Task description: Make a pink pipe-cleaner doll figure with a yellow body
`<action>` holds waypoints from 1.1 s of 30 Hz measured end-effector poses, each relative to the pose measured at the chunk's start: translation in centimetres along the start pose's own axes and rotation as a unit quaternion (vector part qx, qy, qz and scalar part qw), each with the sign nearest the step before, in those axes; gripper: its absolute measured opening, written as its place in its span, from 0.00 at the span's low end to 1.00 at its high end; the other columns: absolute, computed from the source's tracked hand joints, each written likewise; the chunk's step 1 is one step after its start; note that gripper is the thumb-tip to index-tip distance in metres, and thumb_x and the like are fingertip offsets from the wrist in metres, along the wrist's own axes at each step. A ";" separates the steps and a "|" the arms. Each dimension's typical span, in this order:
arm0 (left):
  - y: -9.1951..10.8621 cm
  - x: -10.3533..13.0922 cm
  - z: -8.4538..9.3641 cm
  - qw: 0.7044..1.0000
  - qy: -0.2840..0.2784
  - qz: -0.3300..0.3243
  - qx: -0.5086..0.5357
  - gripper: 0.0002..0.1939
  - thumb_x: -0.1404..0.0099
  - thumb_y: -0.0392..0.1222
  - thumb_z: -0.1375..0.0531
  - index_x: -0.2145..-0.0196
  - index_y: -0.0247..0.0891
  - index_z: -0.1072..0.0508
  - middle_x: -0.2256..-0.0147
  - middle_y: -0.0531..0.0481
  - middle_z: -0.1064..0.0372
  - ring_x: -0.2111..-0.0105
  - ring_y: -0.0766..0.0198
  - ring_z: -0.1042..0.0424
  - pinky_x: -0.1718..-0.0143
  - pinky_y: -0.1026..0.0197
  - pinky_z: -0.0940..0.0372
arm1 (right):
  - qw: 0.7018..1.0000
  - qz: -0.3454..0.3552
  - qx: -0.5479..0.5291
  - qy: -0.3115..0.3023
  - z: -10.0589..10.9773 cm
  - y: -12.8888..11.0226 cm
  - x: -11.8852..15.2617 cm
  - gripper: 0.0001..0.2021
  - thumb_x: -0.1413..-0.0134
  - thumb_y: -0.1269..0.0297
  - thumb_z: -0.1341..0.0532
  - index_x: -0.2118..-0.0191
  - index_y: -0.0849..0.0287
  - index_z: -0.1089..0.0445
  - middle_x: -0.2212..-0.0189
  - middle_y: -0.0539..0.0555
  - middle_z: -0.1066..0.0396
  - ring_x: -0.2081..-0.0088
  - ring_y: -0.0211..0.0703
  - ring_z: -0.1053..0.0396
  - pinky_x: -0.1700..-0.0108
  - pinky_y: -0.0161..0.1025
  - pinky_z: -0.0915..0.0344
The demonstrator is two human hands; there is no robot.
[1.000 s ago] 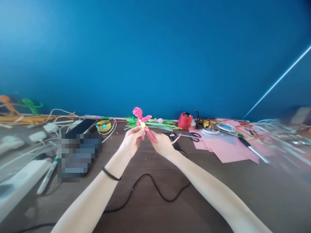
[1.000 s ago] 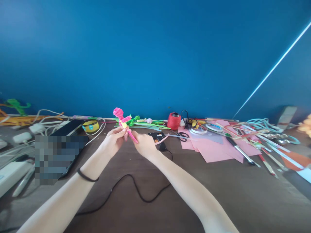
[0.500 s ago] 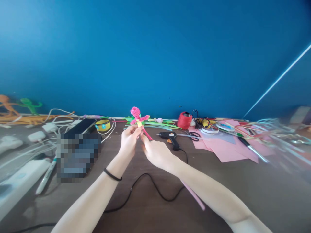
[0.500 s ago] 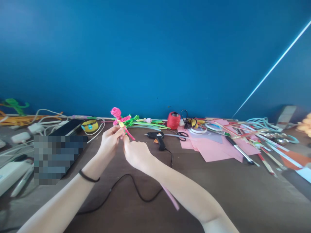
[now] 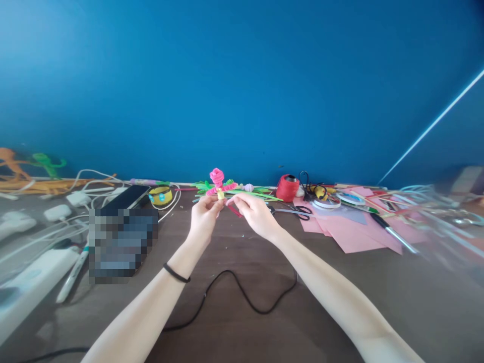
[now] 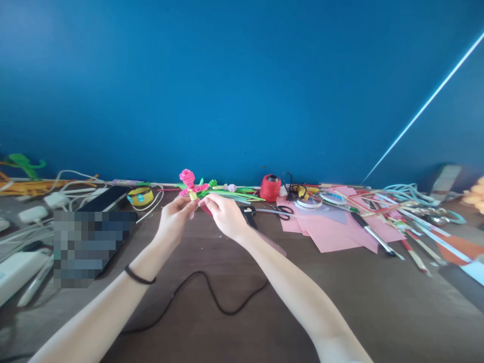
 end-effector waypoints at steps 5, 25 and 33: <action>-0.3 0.1 -0.5 0.999 -0.032 0.015 0.003 0.09 0.53 0.42 0.39 0.75 0.32 0.28 0.86 0.56 0.44 0.82 0.72 0.47 0.80 0.65 0.53 | 0.999 -0.012 -0.036 0.024 0.5 0.7 -0.4 0.17 0.41 0.64 0.55 0.67 0.61 0.29 0.73 0.51 0.33 0.71 0.36 0.38 0.65 0.32 0.44; -0.4 -0.2 -1.3 0.972 -0.058 0.077 0.215 0.02 0.53 0.33 0.39 0.80 0.31 0.30 0.83 0.52 0.37 0.84 0.72 0.42 0.79 0.66 0.47 | 0.934 -0.085 0.313 -0.149 -2.5 1.1 1.1 0.20 0.39 0.57 0.61 0.54 0.54 0.37 0.70 0.56 0.28 0.68 0.46 0.30 0.69 0.36 0.42; -0.9 -0.2 -0.2 0.982 -0.003 0.045 0.182 0.08 0.53 0.37 0.38 0.83 0.33 0.33 0.86 0.56 0.43 0.83 0.72 0.42 0.78 0.67 0.46 | 0.925 -0.056 0.285 -0.247 -4.3 -1.0 2.4 0.19 0.40 0.58 0.60 0.50 0.60 0.44 0.67 0.61 0.29 0.71 0.48 0.31 0.71 0.38 0.42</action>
Point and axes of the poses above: each hand's wrist, its own x-axis away from the middle knuckle, its own z-axis out of the back of the hand, y = z × x, the point moved 6 cm from there along -x, towards the middle knuckle
